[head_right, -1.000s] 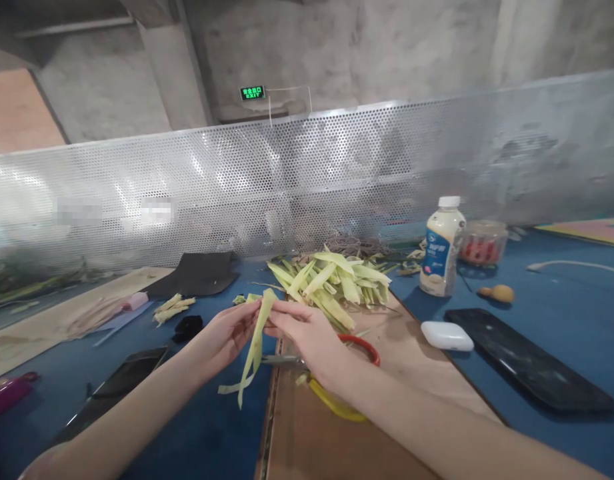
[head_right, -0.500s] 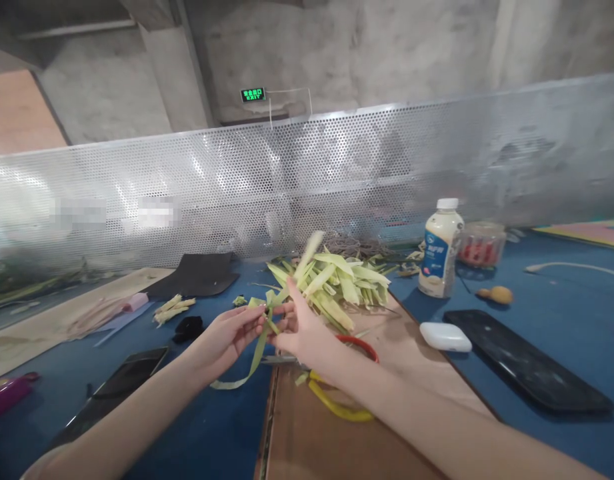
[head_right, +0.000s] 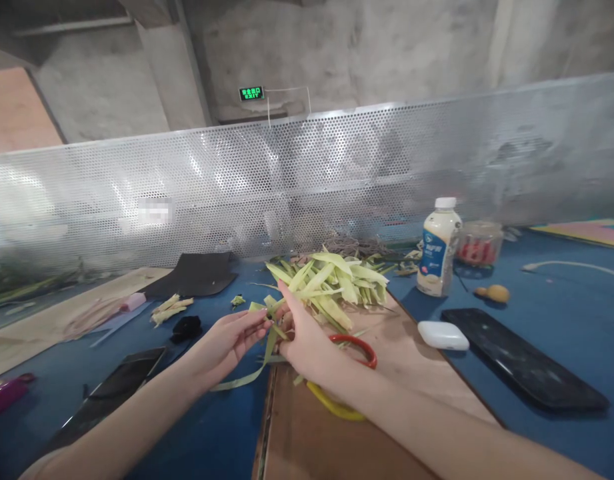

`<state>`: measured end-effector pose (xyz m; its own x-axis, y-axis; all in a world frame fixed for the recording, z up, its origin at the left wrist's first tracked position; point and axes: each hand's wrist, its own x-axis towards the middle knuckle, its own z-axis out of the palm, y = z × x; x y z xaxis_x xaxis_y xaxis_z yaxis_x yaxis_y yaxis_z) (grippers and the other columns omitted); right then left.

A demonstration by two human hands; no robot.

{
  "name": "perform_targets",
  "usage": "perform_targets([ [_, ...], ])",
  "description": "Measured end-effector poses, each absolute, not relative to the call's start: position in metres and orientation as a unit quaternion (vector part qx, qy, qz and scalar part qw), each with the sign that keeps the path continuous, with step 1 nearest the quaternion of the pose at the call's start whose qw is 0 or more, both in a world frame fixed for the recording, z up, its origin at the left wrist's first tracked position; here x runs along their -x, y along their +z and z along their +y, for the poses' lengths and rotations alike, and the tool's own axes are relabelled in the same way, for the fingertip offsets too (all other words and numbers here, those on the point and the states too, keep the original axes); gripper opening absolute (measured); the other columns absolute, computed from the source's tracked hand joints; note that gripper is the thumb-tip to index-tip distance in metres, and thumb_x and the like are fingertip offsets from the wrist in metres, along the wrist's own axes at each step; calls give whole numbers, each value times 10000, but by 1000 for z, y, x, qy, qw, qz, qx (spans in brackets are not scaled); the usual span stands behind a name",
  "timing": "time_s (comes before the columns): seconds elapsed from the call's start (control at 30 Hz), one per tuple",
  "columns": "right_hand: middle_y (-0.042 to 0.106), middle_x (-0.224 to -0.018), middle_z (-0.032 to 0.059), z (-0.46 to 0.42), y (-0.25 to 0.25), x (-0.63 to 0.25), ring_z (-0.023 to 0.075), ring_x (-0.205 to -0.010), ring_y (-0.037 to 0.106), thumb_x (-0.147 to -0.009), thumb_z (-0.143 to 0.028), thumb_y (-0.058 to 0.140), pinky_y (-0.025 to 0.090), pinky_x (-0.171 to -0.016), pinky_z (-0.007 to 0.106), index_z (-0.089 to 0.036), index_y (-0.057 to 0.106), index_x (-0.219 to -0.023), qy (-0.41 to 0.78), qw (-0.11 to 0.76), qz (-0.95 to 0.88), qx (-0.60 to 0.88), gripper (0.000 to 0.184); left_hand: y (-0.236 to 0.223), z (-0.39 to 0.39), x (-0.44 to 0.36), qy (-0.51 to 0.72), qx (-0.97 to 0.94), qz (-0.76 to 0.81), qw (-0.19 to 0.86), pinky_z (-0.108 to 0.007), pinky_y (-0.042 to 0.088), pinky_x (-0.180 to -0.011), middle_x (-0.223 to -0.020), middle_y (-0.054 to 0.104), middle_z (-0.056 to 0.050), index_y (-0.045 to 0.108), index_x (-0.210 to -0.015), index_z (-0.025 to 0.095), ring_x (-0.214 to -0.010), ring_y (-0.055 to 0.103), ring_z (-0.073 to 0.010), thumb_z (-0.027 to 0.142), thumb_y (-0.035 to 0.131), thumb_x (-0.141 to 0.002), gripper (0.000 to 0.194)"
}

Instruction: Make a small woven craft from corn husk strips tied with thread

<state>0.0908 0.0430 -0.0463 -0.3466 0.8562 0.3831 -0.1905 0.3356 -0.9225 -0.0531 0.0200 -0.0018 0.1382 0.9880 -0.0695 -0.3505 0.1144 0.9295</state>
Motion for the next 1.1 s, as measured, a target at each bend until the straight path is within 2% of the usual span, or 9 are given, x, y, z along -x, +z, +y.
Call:
perform_targets([
  [0.13,491,-911,-10,39,-41,-89,83,-640,468,-565,-44,634,409,-567,203,-324,268,-1317,505,517,-640,259,881,-1,17,52,528,-411,394,630,-146,522,-631,-694,627,-68,615,-719,65,-625,591,-81,85,590,-742,40],
  [0.33,481,-849,-26,32,-32,-89,101,-696,499,-586,-141,694,432,-641,245,-265,296,-1277,554,524,-592,261,807,4,13,50,544,-435,380,609,-163,493,-617,-726,611,-61,602,-733,91,-679,579,-97,139,580,-756,58],
  [0.6,559,-777,-21,23,-20,-86,134,-702,575,-617,-304,710,484,-649,269,-200,437,-1144,602,536,-505,309,603,5,12,49,531,-475,361,602,-212,447,-625,-697,580,-35,601,-699,111,-664,531,-109,211,574,-761,121],
  [0.73,626,-775,7,24,-19,-86,176,-680,619,-660,-360,671,510,-627,309,-192,520,-998,644,552,-451,279,407,4,11,46,518,-482,357,610,-204,422,-609,-705,572,-38,617,-749,96,-663,513,-103,265,563,-775,179],
  [0.87,643,-704,27,29,-26,-87,188,-617,630,-705,-400,615,519,-593,327,-181,550,-878,668,537,-436,275,287,4,9,43,511,-483,346,621,-179,401,-582,-673,538,-16,617,-740,91,-617,478,-74,301,573,-770,217],
  [1.0,650,-680,31,34,-29,-91,184,-609,633,-715,-436,592,521,-542,300,-179,571,-798,667,531,-443,279,271,0,10,43,505,-475,329,642,-171,391,-564,-682,526,-15,599,-699,93,-598,466,-63,306,591,-758,221],
  [1.1,649,-647,32,35,-29,-93,163,-522,614,-722,-467,573,512,-481,278,-168,588,-789,662,525,-449,289,307,-2,12,45,509,-463,320,651,-174,388,-566,-673,507,-2,578,-684,105,-583,459,-56,305,576,-772,219],
])
